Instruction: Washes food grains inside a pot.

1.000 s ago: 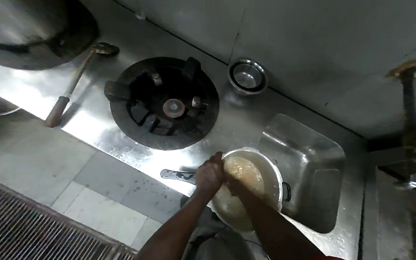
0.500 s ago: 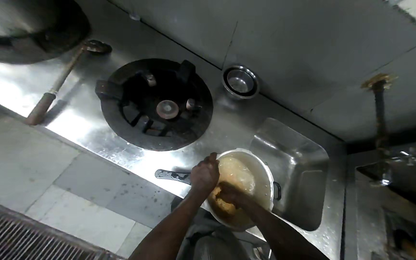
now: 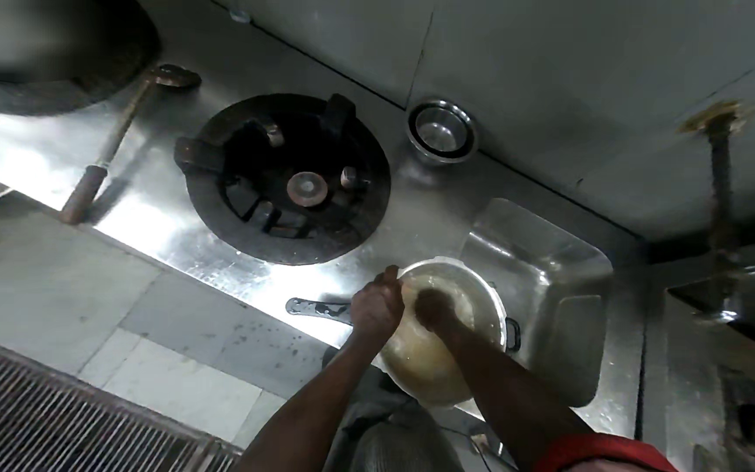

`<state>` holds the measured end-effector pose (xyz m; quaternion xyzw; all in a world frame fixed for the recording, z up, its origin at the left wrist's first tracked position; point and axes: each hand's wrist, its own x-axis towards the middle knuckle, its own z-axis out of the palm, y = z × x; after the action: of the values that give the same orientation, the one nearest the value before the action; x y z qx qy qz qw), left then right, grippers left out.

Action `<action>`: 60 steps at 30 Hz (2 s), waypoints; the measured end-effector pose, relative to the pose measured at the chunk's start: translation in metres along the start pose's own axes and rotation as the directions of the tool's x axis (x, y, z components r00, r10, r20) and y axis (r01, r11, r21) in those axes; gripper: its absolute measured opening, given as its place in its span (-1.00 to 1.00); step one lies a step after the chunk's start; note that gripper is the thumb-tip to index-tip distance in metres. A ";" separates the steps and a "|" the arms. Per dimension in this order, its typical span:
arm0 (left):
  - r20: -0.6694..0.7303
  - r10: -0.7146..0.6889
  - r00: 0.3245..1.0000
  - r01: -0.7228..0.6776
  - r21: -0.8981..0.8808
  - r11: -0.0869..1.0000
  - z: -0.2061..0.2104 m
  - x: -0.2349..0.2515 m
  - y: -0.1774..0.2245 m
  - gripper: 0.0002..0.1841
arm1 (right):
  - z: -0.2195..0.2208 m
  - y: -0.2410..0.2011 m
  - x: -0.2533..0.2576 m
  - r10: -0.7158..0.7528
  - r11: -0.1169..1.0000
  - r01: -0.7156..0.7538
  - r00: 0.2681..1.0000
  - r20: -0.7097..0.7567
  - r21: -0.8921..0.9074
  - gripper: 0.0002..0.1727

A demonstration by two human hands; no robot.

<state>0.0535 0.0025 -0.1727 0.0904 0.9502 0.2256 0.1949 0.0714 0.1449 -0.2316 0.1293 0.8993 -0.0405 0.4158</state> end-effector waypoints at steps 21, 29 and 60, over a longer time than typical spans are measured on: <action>-0.018 0.005 1.000 -0.005 -0.019 1.000 0.005 0.001 -0.004 -0.61 | 0.065 -0.001 -0.017 -0.276 0.766 0.122 0.949 0.152 0.631 -0.46; -0.009 0.007 1.000 -0.008 -0.054 0.998 0.000 -0.001 -0.003 -0.60 | 0.009 0.003 -0.037 0.088 0.757 -0.053 0.996 -0.021 0.651 -0.23; 0.000 0.004 1.000 -0.004 -0.069 0.998 0.001 0.001 -0.003 -0.59 | 0.029 0.011 -0.041 -0.318 0.850 0.219 0.938 0.135 0.479 -0.50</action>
<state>0.0530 0.0001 -0.1753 0.0856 0.9417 0.2585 0.1974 0.1214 0.1422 -0.2194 0.0905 0.8246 -0.3221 0.4561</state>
